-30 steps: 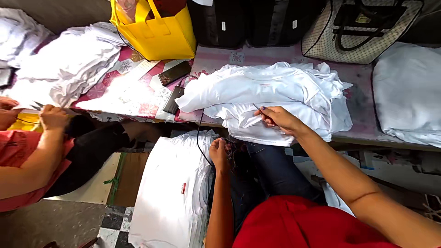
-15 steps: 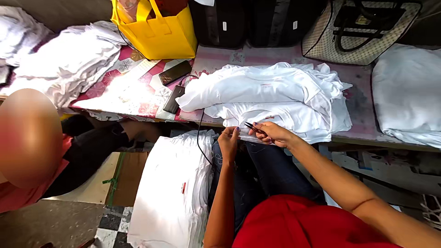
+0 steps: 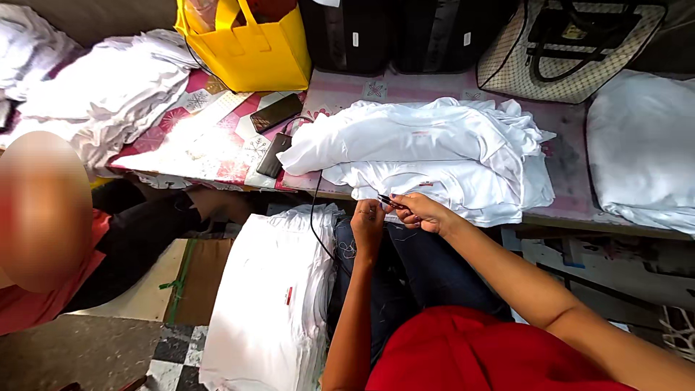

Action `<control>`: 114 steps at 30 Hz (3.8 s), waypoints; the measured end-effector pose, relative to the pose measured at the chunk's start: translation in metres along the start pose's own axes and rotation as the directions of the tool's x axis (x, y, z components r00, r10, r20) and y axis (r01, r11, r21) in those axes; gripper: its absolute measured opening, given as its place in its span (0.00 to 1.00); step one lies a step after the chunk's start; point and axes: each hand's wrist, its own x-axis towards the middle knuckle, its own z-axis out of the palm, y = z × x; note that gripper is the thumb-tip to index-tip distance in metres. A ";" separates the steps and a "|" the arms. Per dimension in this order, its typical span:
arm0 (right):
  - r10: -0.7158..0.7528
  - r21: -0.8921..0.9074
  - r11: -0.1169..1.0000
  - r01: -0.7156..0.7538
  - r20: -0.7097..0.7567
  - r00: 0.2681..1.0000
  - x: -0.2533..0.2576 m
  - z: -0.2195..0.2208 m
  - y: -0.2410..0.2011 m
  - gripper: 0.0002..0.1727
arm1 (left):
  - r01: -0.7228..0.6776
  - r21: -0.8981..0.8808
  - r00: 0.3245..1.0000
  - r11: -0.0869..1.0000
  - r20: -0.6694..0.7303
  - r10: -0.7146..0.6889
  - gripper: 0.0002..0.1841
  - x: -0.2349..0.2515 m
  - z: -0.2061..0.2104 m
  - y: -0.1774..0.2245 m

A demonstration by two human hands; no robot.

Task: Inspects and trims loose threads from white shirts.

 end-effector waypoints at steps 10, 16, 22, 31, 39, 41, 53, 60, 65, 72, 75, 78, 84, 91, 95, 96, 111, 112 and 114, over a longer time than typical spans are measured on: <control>-0.100 -0.020 0.995 0.099 -0.089 0.991 -0.006 0.000 0.000 0.20 | 0.277 0.055 0.958 0.959 0.065 -0.280 0.14 -0.005 -0.012 0.001; -0.160 -0.135 0.979 0.150 -0.071 0.985 -0.010 0.005 -0.003 0.19 | 0.296 -0.027 0.945 0.955 0.154 -0.288 0.11 0.010 -0.001 0.008; -0.166 -0.199 0.968 0.150 -0.064 0.984 -0.018 -0.005 0.001 0.17 | 0.403 -0.002 0.892 0.915 0.225 -0.392 0.09 0.004 -0.021 -0.002; -0.180 -0.216 0.962 0.165 -0.052 0.982 -0.015 0.000 0.002 0.18 | 0.303 0.086 0.920 0.949 0.233 -0.315 0.11 0.016 -0.010 0.012; -0.121 -0.273 0.955 0.115 -0.004 0.993 -0.026 -0.006 0.003 0.19 | 0.557 -0.449 0.830 0.699 0.325 -0.452 0.09 0.011 -0.023 0.015; -0.115 -0.273 0.955 0.114 0.012 0.993 -0.025 -0.004 0.003 0.19 | 0.562 -0.544 0.826 0.623 0.326 -0.460 0.09 0.011 -0.020 0.016; -0.206 -0.213 0.959 0.187 -0.066 0.976 -0.017 0.013 0.001 0.16 | 0.521 -0.760 0.805 0.389 0.285 -0.521 0.11 0.015 -0.002 0.028; -0.318 -0.283 0.911 0.299 -0.021 0.948 -0.029 -0.004 -0.006 0.18 | 0.534 -0.761 0.792 0.368 0.298 -0.533 0.10 0.010 -0.002 0.027; -0.599 -0.762 0.519 0.388 -0.001 0.800 0.000 -0.036 -0.010 0.13 | 0.567 -0.754 0.759 0.330 0.324 -0.565 0.11 -0.003 0.005 0.028; -0.692 -0.869 0.394 0.300 -0.066 0.719 0.011 -0.022 0.006 0.09 | 0.625 -0.662 0.689 0.414 0.219 -0.691 0.04 0.006 0.028 0.039; -0.833 -0.923 0.206 0.326 0.009 0.552 0.013 -0.023 0.024 0.08 | 0.651 -0.646 0.673 0.398 0.248 -0.697 0.04 0.008 0.029 0.039; -0.857 -0.920 0.169 0.353 0.039 0.514 0.014 -0.025 0.028 0.08 | 0.683 -0.641 0.643 0.350 0.300 -0.705 0.05 0.006 0.026 0.042; -0.608 -0.763 0.518 0.388 -0.009 0.794 0.005 -0.033 0.003 0.11 | 0.659 -0.636 0.702 0.401 0.329 -0.632 0.06 -0.002 0.022 0.037; -0.114 -0.491 0.852 0.180 0.162 0.980 -0.027 -0.058 -0.039 0.22 | 0.584 -0.682 0.762 0.440 0.274 -0.586 0.06 -0.009 0.024 0.031; -0.029 -0.602 0.789 0.122 0.162 0.986 -0.020 -0.056 -0.048 0.21 | 0.496 -0.758 0.815 0.424 0.238 -0.529 0.07 -0.008 0.028 0.027; -0.028 -0.618 0.777 0.122 0.159 0.987 -0.017 -0.056 -0.049 0.22 | 0.491 -0.767 0.815 0.413 0.237 -0.529 0.08 -0.007 0.029 0.028; -0.125 -0.685 0.696 0.214 0.179 0.976 -0.011 -0.042 -0.061 0.20 | 0.451 -0.825 0.800 0.341 0.204 -0.564 0.09 0.003 0.028 0.042; -0.137 -0.661 0.714 0.230 0.191 0.972 -0.015 -0.042 -0.062 0.20 | 0.447 -0.830 0.799 0.332 0.205 -0.565 0.10 0.003 0.028 0.043; -0.218 -0.610 0.730 0.307 0.217 0.951 -0.022 -0.040 -0.064 0.21 | 0.425 -0.845 0.806 0.324 0.190 -0.560 0.10 0.004 0.027 0.044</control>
